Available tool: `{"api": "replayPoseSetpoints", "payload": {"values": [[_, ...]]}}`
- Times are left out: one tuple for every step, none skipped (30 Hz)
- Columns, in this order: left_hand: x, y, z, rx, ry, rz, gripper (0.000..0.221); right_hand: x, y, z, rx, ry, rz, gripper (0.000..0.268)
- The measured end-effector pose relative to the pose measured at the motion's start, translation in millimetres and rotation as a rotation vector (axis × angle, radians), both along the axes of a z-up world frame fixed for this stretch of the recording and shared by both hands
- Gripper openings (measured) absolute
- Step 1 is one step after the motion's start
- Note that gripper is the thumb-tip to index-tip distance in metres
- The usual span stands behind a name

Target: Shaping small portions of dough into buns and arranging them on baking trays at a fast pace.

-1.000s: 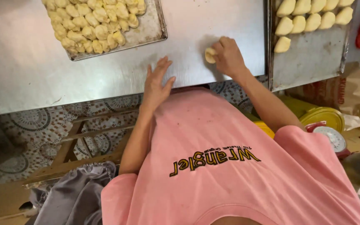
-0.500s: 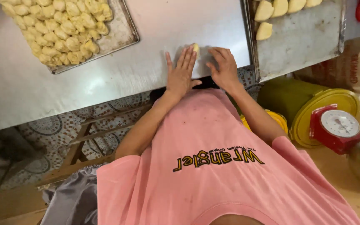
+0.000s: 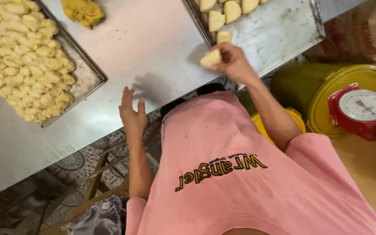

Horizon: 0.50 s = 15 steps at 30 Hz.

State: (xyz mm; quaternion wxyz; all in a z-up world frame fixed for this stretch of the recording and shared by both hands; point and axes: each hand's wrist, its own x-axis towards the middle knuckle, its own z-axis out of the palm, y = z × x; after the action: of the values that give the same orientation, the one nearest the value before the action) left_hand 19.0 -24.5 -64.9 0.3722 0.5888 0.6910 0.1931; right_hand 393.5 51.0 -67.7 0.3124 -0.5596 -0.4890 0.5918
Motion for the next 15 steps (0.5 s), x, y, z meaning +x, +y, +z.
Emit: {"api": "replayPoseSetpoints", "payload": {"values": [[4.2,-3.4,-1.4,-0.017,-0.006,0.004,0.054,29.0,7.1,25.3,-0.037,-0.022,-0.069,0.039],[10.4,4.3,-4.2,-0.015,-0.009,-0.001,0.054,52.0,14.3,14.1,-0.035,-0.025,-0.073,0.039],[14.9,9.4,-6.0,0.009,-0.033,-0.032,0.049,73.2,19.8,2.8,-0.053,-0.122,-0.086,0.046],[18.3,14.5,-7.4,0.033,-0.057,-0.063,0.045,93.4,25.2,-8.1,-0.071,-0.220,-0.099,0.054],[24.4,25.2,-6.3,0.041,-0.058,-0.061,0.045,98.8,30.1,-12.8,-0.063,-0.221,-0.098,0.054],[28.5,36.0,-4.8,0.076,-0.055,-0.106,0.047,102.2,35.1,-17.1,-0.105,-0.217,-0.123,0.045],[31.2,41.7,-3.1,0.108,-0.051,-0.140,0.049,103.5,40.1,-21.8,-0.150,-0.213,-0.136,0.037],[35.1,48.7,-8.2,0.111,-0.052,-0.126,0.049,108.2,35.8,-30.7,-0.145,-0.215,-0.123,0.037],[35.1,55.2,-11.0,0.153,-0.051,-0.136,0.048,107.7,42.0,-41.8,-0.030,-0.308,-0.076,0.034],[31.3,61.7,-13.1,0.195,-0.049,-0.146,0.047,103.9,48.5,-52.5,0.089,-0.397,-0.031,0.035],[20.8,70.3,-20.6,0.204,-0.022,-0.096,0.047,93.3,43.2,-39.5,0.109,-0.373,0.018,0.035],[7.6,79.6,-28.0,0.268,0.009,-0.095,0.042,83.7,38.4,-27.1,0.392,-0.659,0.043,0.039],[0.5,93.0,-37.8,0.328,0.026,-0.116,0.037,84.0,27.9,-11.7,0.681,-0.943,0.046,0.043],[-12.5,110.3,-44.4,0.334,0.039,-0.087,0.037,74.3,21.2,-13.4,0.702,-0.926,0.067,0.043],[-24.0,131.4,-52.2,0.399,0.109,-0.053,0.038,67.5,12.8,-13.7,0.721,-1.012,0.133,0.040]]}}
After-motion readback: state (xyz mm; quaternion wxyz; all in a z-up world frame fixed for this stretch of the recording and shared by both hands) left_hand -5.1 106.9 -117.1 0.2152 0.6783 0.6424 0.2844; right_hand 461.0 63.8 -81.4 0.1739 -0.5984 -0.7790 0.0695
